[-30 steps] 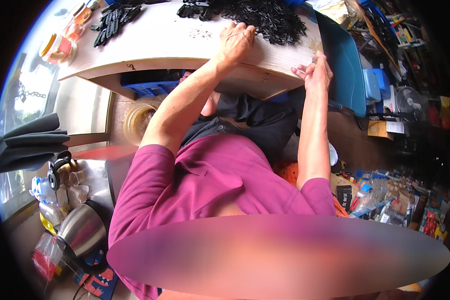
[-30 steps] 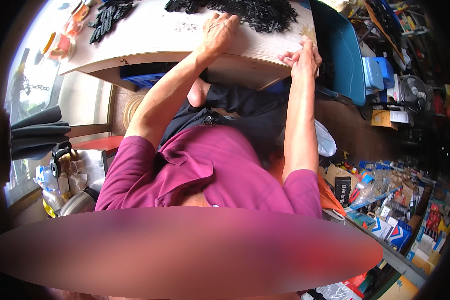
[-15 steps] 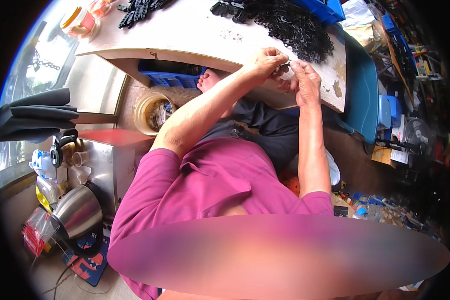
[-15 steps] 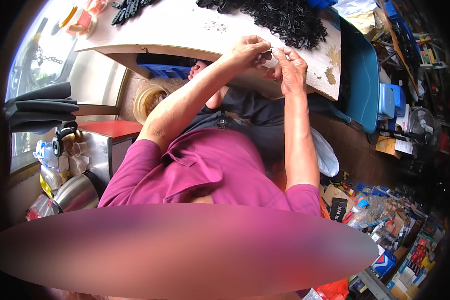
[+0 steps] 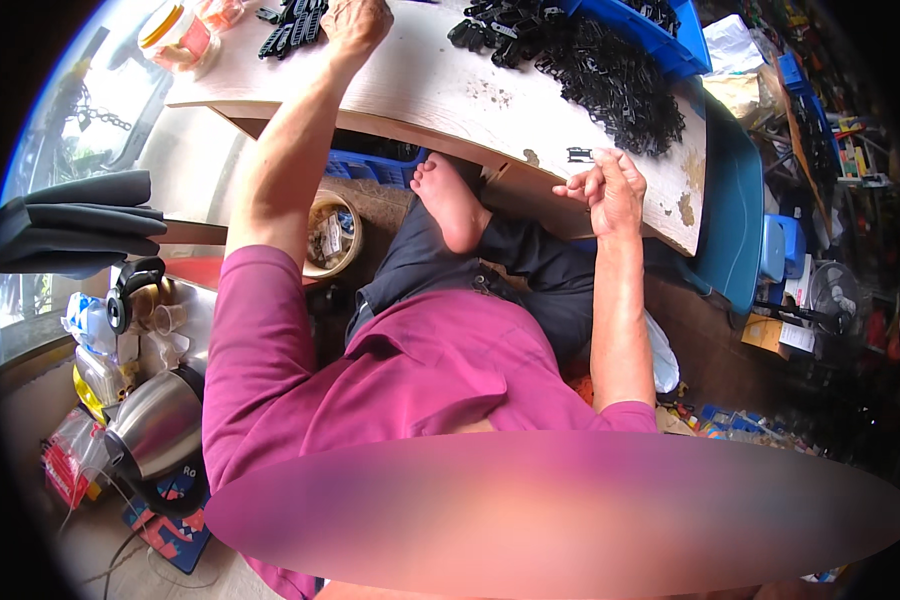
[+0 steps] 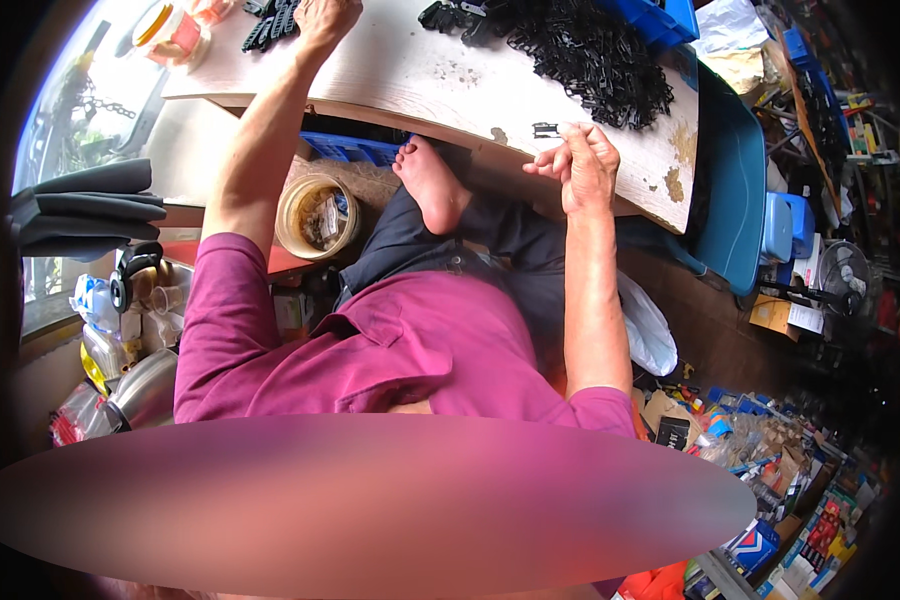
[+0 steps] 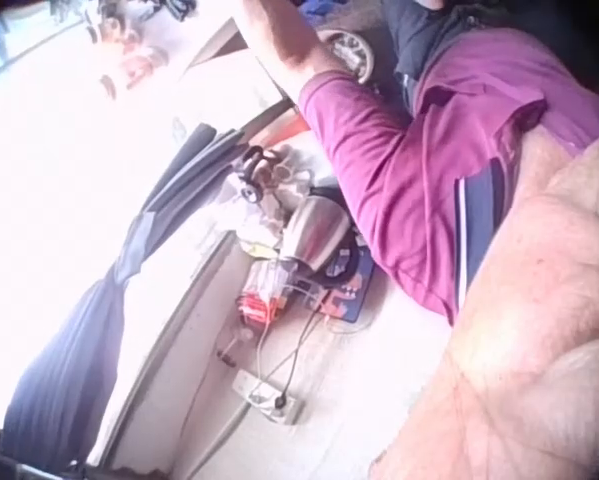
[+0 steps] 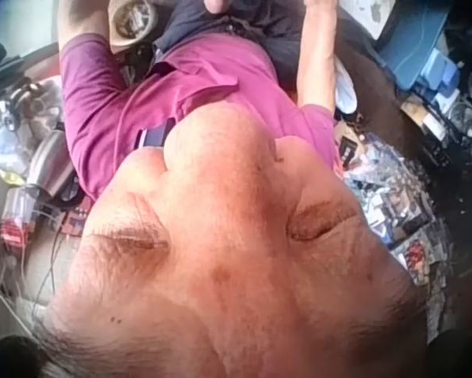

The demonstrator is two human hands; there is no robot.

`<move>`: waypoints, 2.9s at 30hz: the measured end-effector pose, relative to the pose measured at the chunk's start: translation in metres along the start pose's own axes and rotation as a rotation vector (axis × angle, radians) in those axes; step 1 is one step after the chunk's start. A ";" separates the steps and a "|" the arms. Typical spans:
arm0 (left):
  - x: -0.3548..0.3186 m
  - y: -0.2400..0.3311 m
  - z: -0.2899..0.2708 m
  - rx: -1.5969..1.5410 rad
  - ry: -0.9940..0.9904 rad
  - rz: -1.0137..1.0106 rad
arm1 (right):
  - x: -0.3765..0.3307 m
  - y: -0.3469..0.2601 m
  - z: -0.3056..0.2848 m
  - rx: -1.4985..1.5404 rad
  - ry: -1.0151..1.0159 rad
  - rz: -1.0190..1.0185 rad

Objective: The person assembles or sorts small black plastic components by hand on a workbench, taking them from a storage bin.

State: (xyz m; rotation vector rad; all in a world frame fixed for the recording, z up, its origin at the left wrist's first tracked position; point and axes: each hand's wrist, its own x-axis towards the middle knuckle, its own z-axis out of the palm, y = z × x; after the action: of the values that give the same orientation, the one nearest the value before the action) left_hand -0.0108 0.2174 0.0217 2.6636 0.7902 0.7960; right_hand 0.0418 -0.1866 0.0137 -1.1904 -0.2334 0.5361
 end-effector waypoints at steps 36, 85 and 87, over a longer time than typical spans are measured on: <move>-0.134 0.082 0.013 -1.114 -0.254 -0.115 | 0.000 0.000 0.024 0.108 0.022 -0.100; -0.132 0.101 0.009 -1.414 -0.172 -0.299 | 0.071 -0.022 0.118 -0.436 0.303 0.071; -0.139 0.097 0.016 -1.375 -0.151 -0.290 | 0.088 -0.019 0.130 -0.434 0.296 0.038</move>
State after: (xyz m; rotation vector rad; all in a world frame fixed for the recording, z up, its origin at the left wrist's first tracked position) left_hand -0.0576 0.0578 -0.0145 1.3198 0.3229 0.6585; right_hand 0.0636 -0.0402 0.0694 -1.6809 -0.0734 0.3419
